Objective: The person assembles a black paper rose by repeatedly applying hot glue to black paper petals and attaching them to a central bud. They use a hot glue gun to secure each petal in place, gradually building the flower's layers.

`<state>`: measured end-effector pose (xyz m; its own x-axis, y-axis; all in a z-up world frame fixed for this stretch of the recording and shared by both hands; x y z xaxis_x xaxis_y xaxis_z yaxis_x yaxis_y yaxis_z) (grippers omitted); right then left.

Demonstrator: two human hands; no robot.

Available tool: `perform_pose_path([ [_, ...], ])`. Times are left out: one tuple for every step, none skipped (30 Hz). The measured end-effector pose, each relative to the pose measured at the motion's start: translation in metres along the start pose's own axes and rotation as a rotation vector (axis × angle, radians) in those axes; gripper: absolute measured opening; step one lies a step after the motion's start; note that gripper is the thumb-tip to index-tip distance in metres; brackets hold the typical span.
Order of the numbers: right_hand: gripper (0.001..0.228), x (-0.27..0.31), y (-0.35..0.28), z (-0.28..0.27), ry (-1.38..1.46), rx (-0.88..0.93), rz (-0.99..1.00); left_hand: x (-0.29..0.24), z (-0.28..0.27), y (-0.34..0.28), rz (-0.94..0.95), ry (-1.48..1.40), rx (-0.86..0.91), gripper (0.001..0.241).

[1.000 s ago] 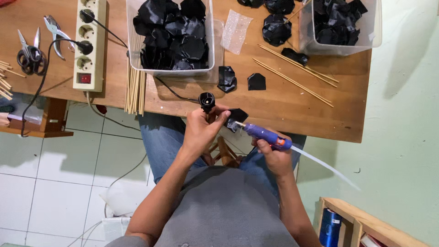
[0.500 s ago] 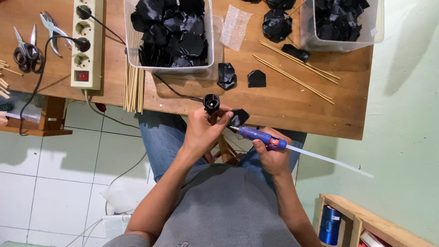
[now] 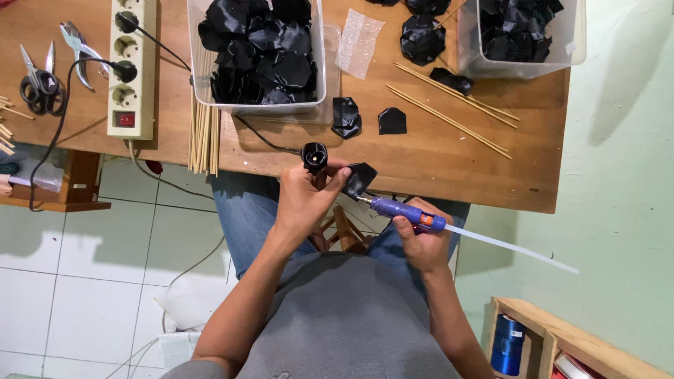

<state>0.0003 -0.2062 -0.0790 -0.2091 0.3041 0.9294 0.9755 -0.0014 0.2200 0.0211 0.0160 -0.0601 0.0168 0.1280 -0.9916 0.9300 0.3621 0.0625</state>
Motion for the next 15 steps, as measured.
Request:
perform_pose_path([
  [0.051,-0.002,-0.0011,-0.0004,0.0,-0.001,0.001,0.0005,-0.0001,-0.0007,-0.001,0.0,0.001,0.016],
  [0.051,-0.0041,-0.002,-0.0007,-0.014,-0.008,0.003,0.0011,-0.0003,-0.0014,-0.005,0.001,0.003,0.017],
  [0.051,-0.0062,-0.0022,-0.0009,-0.028,-0.014,0.003,0.0015,-0.0004,-0.0013,-0.009,0.001,0.003,0.017],
  [0.051,-0.0061,-0.0017,-0.0014,-0.028,-0.015,0.003,0.0024,0.0,-0.0011,-0.008,0.001,0.004,0.017],
  [0.051,-0.0061,-0.0017,-0.002,-0.047,-0.027,0.002,0.0034,0.0004,-0.0015,-0.011,-0.005,0.003,0.017],
  [0.051,-0.0061,-0.0017,-0.0027,-0.065,-0.039,0.0,0.0045,0.0007,-0.0019,-0.014,-0.011,0.002,0.018],
  [0.051,-0.0048,-0.0007,-0.0038,-0.064,-0.039,0.0,0.005,0.0006,-0.0014,-0.013,-0.011,0.003,0.018],
  [0.05,-0.0035,0.0004,-0.005,-0.082,-0.051,0.003,0.0055,0.0005,-0.0008,-0.007,-0.002,0.01,0.018],
  [0.05,-0.0023,0.0011,-0.0066,-0.101,-0.064,0.006,0.0063,0.0008,-0.0005,-0.001,0.007,0.019,0.018],
  [0.05,-0.0046,-0.0002,-0.0062,-0.101,-0.065,0.007,0.0039,0.0006,-0.0006,-0.001,0.006,0.02,0.018],
  [0.046,-0.0067,-0.0014,-0.0063,-0.095,-0.124,0.003,0.0013,0.0002,-0.001,0.005,0.009,0.02,0.017],
  [0.044,-0.0088,-0.0026,-0.0064,-0.088,-0.184,-0.001,-0.0014,-0.0002,-0.0013,0.011,0.012,0.02,0.017],
  [0.044,-0.0067,-0.0012,-0.0067,-0.088,-0.184,-0.001,-0.0005,0.0007,-0.0017,0.011,0.011,0.02,0.017],
  [0.043,-0.0046,0.0001,-0.0072,-0.077,-0.207,-0.008,0.0004,0.0016,-0.0021,0.006,-0.001,0.017,0.018],
  [0.042,-0.0023,0.0014,-0.0078,-0.066,-0.23,-0.014,0.0012,0.0023,-0.0026,0.001,-0.013,0.014,0.019],
])
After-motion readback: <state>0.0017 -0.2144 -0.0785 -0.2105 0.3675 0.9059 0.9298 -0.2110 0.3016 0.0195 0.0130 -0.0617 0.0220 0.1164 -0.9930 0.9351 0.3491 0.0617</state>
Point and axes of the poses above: each hand's wrist, its own y-axis towards the middle knuckle, its own z-axis out of the palm, x = y × z, the point moved 1 cm from there along y, towards the middle knuckle, and after that the axes turned 9 degrees about -x, right-handed, at the moved point
